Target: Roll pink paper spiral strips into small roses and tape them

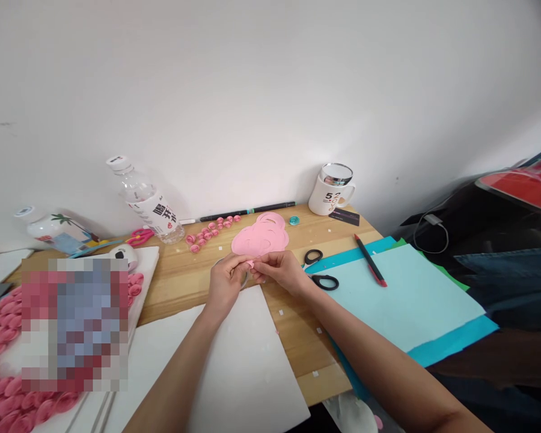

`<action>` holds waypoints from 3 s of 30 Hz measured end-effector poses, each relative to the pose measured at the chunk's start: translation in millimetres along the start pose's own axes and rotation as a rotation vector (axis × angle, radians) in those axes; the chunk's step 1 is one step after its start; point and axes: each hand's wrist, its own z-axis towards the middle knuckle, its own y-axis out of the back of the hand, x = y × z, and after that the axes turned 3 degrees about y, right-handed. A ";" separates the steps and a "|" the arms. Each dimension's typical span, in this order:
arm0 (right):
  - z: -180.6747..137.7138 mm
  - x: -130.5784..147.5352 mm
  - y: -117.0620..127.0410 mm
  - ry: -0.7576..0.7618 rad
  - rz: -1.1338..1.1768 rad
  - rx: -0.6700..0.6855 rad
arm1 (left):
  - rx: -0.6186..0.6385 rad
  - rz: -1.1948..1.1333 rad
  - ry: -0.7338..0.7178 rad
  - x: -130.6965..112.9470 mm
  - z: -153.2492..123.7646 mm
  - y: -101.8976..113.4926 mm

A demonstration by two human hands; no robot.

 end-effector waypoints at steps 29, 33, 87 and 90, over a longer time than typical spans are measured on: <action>0.3 2.8 -0.9 0.018 -0.025 -0.018 | -0.017 -0.077 0.055 -1.4 0.1 0.7; 1.2 1.1 0.4 0.022 -0.028 -0.036 | -0.033 -0.190 0.144 3.5 1.0 1.7; -5.6 0.2 -5.6 0.522 -0.382 -0.225 | 0.233 -0.531 0.362 1.1 -0.1 5.6; -4.7 -0.1 -5.1 0.591 -0.476 -0.218 | 0.215 -0.553 0.363 1.8 -0.8 3.1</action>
